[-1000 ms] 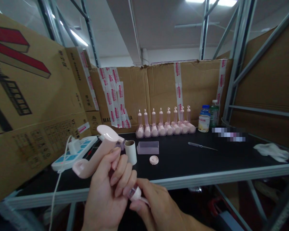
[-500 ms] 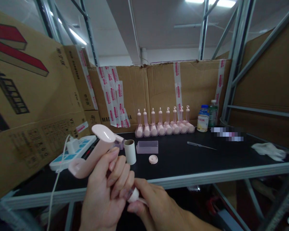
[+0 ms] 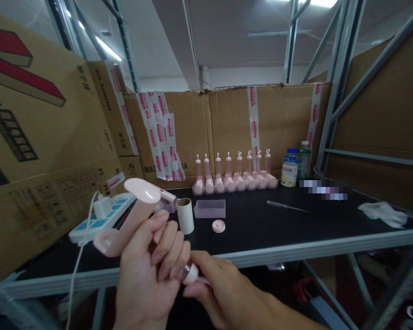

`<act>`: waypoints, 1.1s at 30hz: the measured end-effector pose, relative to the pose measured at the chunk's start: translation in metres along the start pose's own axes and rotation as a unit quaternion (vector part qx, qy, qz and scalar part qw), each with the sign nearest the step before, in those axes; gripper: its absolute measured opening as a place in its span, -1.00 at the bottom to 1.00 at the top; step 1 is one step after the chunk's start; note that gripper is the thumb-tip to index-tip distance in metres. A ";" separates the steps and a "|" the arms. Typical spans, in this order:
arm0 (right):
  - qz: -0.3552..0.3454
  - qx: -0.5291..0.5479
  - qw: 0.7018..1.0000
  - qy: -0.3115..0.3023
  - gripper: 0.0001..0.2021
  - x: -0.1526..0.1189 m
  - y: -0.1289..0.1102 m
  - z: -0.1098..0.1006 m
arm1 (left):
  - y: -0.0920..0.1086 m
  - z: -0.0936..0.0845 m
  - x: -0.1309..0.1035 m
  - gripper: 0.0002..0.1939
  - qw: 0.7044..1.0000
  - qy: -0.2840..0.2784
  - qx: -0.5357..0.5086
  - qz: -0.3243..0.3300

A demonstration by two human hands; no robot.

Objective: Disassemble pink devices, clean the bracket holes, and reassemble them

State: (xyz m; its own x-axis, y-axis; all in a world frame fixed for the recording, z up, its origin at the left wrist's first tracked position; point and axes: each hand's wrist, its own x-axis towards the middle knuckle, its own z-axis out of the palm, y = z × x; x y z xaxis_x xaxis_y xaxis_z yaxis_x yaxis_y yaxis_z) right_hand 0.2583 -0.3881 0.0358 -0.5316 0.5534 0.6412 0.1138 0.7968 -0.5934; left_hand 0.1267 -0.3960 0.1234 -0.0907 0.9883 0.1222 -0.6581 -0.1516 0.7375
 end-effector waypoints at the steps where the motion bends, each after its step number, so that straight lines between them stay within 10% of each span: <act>1: 0.001 0.007 1.000 0.008 -0.70 0.000 0.001 0.002 | 0.000 0.000 0.000 -0.63 1.000 -0.003 -0.001 0.006; 33: -0.042 -0.001 0.998 0.039 -0.79 0.008 0.013 0.007 | -0.003 -0.001 0.003 -0.61 0.995 0.043 -0.063 0.059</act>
State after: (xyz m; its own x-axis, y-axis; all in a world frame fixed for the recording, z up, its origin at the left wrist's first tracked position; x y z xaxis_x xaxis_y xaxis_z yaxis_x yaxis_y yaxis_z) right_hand 0.2498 -0.3749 0.0299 -0.4722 0.5016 0.7249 0.0723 0.8416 -0.5352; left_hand 0.1277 -0.3922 0.1210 -0.2332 0.9621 0.1417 -0.7273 -0.2693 0.6313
